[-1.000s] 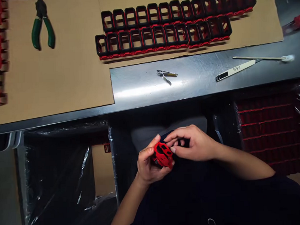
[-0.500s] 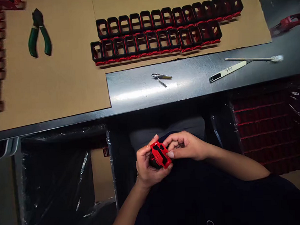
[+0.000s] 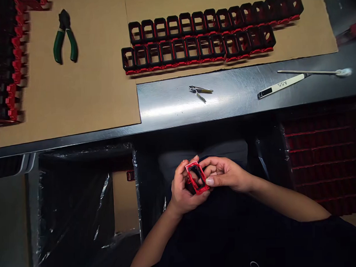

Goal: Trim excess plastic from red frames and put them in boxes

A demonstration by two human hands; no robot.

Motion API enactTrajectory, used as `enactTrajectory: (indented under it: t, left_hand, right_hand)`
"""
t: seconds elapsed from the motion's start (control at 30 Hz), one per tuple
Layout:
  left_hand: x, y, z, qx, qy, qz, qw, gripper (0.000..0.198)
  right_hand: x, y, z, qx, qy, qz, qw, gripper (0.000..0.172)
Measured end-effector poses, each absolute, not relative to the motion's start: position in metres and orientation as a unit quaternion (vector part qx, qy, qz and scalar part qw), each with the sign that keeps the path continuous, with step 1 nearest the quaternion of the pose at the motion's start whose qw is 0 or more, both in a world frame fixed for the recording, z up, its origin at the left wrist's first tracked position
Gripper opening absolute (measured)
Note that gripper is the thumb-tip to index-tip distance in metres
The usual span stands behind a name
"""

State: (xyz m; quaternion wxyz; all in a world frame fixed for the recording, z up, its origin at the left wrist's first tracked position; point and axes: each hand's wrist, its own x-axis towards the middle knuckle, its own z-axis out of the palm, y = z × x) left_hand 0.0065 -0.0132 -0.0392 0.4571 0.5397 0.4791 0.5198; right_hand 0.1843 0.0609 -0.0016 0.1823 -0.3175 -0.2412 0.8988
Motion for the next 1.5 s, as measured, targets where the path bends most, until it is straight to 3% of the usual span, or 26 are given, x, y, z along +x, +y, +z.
enactTrajectory:
  t: [0.67,1.3,1.5]
  left_hand:
    - [0.008,-0.013,-0.036,0.528,0.512,0.484,0.474,0.086]
    - [0.008,-0.008,-0.042,0.582,0.513,0.482,0.407,0.089]
    - [0.004,0.002,-0.048,0.638,0.521,0.418,0.383,0.088]
  right_hand:
    - [0.183,0.058,-0.015,-0.353,-0.195,0.897,0.181,0.051]
    - [0.181,0.057,-0.011,-0.362,-0.251,0.865,0.239,0.039]
    - [0.182,0.056,-0.014,-0.382,-0.242,0.858,0.241,0.036]
